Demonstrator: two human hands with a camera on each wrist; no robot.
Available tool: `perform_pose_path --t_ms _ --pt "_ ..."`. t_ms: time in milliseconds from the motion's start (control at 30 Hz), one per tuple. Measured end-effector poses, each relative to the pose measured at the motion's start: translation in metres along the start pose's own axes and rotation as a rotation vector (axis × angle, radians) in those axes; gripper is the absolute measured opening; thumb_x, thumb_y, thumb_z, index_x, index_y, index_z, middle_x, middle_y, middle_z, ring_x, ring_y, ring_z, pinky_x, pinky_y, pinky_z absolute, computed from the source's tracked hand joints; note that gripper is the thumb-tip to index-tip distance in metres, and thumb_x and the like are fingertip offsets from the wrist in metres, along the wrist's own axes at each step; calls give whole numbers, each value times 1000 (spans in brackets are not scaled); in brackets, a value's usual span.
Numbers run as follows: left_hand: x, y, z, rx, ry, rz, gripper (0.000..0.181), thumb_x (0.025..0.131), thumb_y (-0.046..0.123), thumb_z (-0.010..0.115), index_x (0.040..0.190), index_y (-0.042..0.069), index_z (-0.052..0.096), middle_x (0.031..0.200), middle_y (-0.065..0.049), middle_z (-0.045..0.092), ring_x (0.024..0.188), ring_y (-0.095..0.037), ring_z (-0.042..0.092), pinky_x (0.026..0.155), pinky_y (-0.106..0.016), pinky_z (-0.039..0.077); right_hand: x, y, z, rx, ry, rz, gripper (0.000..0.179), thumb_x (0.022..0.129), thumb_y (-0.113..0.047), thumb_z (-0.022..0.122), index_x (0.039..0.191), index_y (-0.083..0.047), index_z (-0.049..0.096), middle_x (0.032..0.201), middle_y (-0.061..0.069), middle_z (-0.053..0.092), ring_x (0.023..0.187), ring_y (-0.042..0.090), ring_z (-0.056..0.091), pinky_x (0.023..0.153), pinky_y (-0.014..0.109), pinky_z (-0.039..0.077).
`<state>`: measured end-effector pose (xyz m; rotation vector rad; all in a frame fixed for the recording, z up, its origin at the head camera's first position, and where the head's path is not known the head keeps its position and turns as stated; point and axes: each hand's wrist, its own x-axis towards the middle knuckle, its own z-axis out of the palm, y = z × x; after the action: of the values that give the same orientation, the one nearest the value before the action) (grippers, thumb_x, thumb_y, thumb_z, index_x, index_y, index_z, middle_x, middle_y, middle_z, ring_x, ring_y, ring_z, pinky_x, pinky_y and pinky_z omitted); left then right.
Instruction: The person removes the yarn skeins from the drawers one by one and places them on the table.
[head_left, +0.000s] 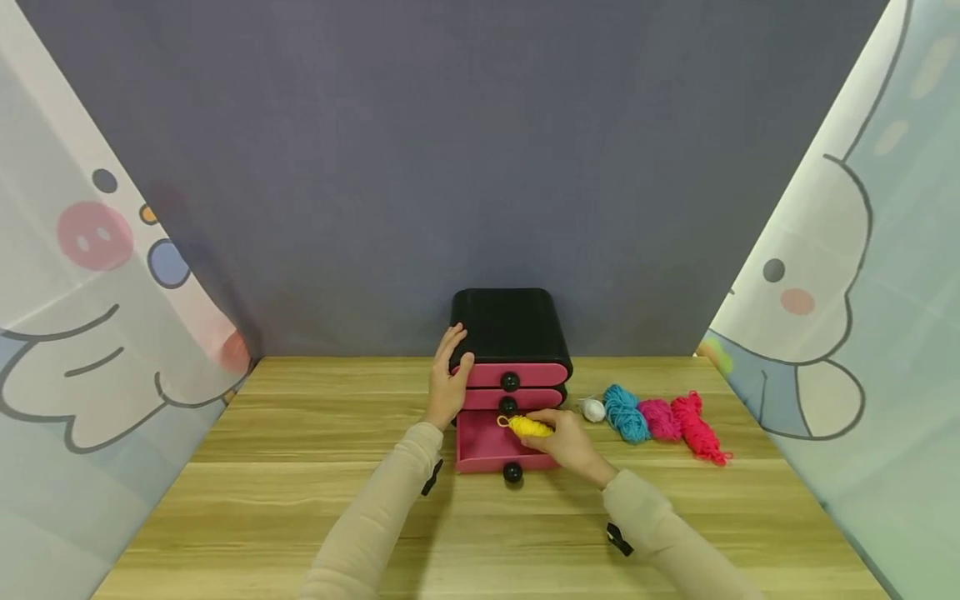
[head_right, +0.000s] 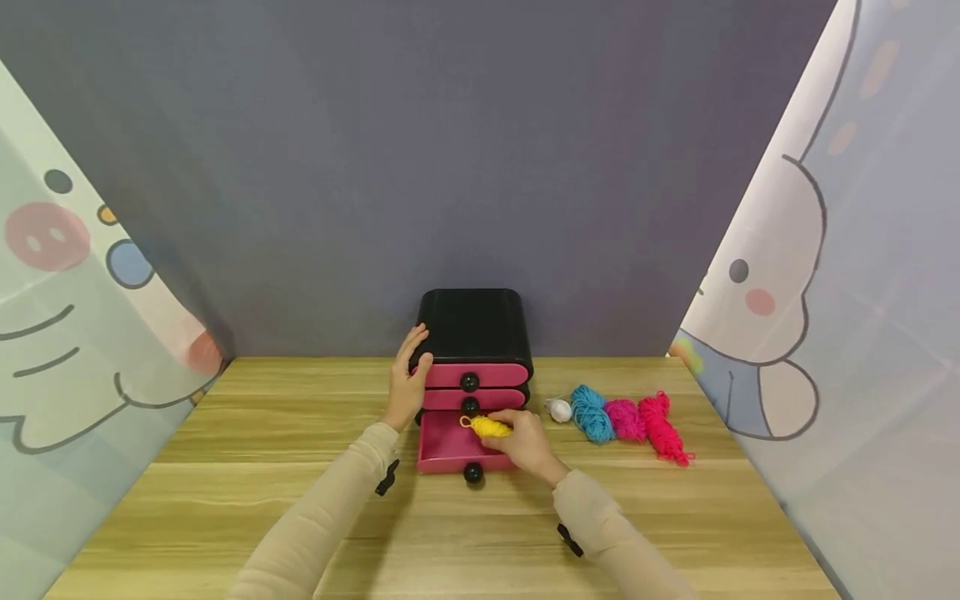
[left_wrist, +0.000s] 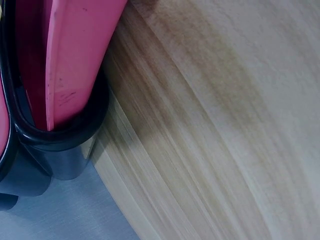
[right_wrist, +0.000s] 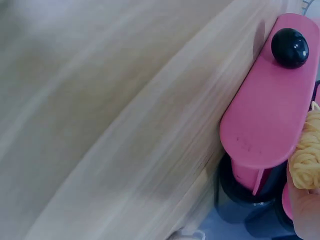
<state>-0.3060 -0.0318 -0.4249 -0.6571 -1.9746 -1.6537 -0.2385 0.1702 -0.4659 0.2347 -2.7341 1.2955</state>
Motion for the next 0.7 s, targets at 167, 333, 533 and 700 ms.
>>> perform_pose_path --t_ms 167,333,533,700 --pt "0 0 0 2 0 -3 41 91 5 53 129 -7 46 141 -23 37 137 -36 21 109 -54 20 -8 4 -11 55 12 30 37 72 -15 78 106 -4 68 104 7 67 84 15 57 72 26 50" --pt "0 0 0 0 -4 -4 41 91 5 52 129 -6 46 141 -22 37 137 -36 21 109 -54 20 -15 10 -24 53 34 61 39 72 -18 78 107 -6 68 103 7 66 84 15 57 71 23 50" --pt "1 0 0 1 -7 8 41 92 7 52 130 -7 45 141 -24 36 136 -40 21 108 -55 20 -24 19 -40 40 69 73 40 73 -18 77 108 -4 68 104 12 67 87 18 59 69 22 50" --pt "0 0 -1 2 -13 -11 42 92 9 52 131 -6 45 142 -22 35 137 -37 20 109 -54 19 -30 29 -50 69 80 110 43 76 -22 75 113 0 65 113 17 64 100 25 60 77 25 52"
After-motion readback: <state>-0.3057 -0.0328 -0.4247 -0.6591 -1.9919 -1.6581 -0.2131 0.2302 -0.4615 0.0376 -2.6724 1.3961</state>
